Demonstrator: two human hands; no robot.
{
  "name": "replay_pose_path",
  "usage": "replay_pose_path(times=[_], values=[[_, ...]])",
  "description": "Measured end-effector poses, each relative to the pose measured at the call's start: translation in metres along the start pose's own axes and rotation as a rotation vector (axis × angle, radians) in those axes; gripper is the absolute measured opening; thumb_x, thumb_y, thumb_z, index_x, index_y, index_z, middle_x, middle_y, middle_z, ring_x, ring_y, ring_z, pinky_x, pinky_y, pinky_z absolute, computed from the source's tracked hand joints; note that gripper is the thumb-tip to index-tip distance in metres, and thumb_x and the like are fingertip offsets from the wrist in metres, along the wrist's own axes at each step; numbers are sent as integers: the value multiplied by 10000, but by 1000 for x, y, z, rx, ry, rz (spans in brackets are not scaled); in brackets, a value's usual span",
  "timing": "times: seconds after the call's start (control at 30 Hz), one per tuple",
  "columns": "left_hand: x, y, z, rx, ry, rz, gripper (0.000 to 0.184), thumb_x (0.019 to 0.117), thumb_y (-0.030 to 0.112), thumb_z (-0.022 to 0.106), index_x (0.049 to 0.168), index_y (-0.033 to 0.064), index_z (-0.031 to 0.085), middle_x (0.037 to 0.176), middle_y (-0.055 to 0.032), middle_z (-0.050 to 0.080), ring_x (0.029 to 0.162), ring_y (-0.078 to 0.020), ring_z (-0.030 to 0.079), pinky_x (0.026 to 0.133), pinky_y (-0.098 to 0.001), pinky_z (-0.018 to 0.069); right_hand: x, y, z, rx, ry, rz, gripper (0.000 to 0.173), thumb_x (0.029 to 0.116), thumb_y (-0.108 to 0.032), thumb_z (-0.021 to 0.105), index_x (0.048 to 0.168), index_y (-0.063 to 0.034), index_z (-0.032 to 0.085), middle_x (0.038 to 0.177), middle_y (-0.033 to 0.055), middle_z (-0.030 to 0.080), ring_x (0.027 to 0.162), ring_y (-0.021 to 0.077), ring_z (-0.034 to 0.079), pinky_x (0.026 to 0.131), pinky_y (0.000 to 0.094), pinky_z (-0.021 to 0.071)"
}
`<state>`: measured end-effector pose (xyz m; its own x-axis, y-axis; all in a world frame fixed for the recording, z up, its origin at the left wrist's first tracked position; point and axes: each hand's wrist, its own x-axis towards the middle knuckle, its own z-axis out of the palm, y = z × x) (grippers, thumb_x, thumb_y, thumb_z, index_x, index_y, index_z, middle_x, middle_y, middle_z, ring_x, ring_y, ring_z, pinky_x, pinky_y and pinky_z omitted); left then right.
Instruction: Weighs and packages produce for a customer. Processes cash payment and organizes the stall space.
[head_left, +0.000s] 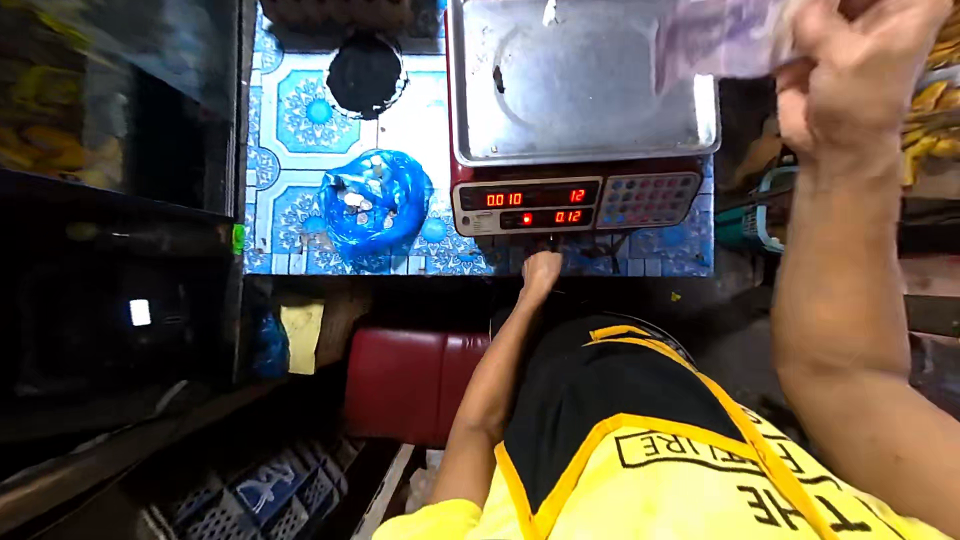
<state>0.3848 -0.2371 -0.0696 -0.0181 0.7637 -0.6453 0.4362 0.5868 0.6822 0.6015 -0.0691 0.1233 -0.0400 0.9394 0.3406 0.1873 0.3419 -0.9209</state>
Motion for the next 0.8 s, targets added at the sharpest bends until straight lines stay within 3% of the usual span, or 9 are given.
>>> replay_pose_path(times=[0.07, 0.13, 0.23, 0.3, 0.5, 0.57, 0.67, 0.73, 0.8], values=[[8, -1, 8, 30, 81, 66, 446, 1086, 304, 480, 1352, -42, 574, 1271, -323, 624, 1201, -500, 595, 987, -651, 463, -40, -19, -24, -50, -91, 58, 504, 905, -24, 641, 1360, -77, 430, 1179, -26, 616, 1027, 88, 659, 924, 317, 584], [19, 4, 14, 1, 161, 71, 457, 1101, 320, 439, 1350, -32, 589, 1247, -283, 655, 1177, -439, 628, 1010, -606, 472, -75, -23, -37, -55, -109, 116, 549, 882, 14, 637, 1318, -142, 342, 1154, -65, 618, 966, 63, 679, 857, 289, 609], [15, -9, 25, -95, 231, 75, 435, 1099, 316, 439, 1273, -26, 644, 1106, -250, 704, 1052, -393, 678, 959, -566, 508, -120, -7, -53, -210, -133, 106, 313, 870, 36, 625, 1133, -86, 508, 1049, -65, 620, 907, 22, 641, 817, 239, 579], [-4, -32, 35, -173, 256, 135, 374, 1079, 275, 460, 1170, -24, 665, 919, -216, 698, 822, -352, 688, 771, -533, 561, -143, 1, -66, -348, -179, 77, 193, 907, -7, 599, 1095, -29, 639, 1042, -22, 654, 873, 11, 634, 806, 219, 566], [-67, -85, 57, -159, 218, 42, 325, 1066, 147, 468, 1036, -89, 689, 852, -152, 706, 750, -214, 679, 783, -389, 564, -163, 16, -73, -329, 34, 39, 313, 792, -21, 753, 1095, -38, 677, 1071, -32, 679, 890, -7, 657, 790, 188, 575], [-81, -89, 59, -74, 213, 4, 325, 1066, 131, 460, 1072, -104, 685, 919, -199, 713, 839, -273, 696, 846, -426, 553, -165, 13, -69, -422, -8, -30, 332, 792, -21, 758, 1108, 17, 666, 1132, 64, 646, 989, 46, 638, 853, 211, 555], [-104, -71, 35, 260, -23, -104, 398, 1099, 235, 418, 1240, -71, 629, 1195, -279, 673, 1171, -412, 646, 1015, -565, 482, -170, 5, -55, -561, -254, -200, 228, 863, -22, 698, 1071, 70, 717, 1159, 233, 637, 1051, 248, 647, 944, 376, 550], [-135, -53, 9, 279, -33, 107, 359, 1076, 247, 503, 1176, -53, 672, 1070, -254, 710, 1040, -387, 694, 942, -549, 523, -179, -1, -38, -575, -418, -310, 169, 855, -1, 657, 981, 58, 753, 1058, 242, 677, 958, 299, 682, 880, 446, 574], [-151, -43, 8, -6, 286, 624, 219, 991, 130, 601, 1002, -46, 731, 926, -138, 744, 868, -192, 726, 838, -361, 590, -193, -1, -22, -461, -539, -357, 133, 857, -44, 656, 906, 1, 771, 974, 129, 720, 902, 171, 704, 835, 328, 597]])
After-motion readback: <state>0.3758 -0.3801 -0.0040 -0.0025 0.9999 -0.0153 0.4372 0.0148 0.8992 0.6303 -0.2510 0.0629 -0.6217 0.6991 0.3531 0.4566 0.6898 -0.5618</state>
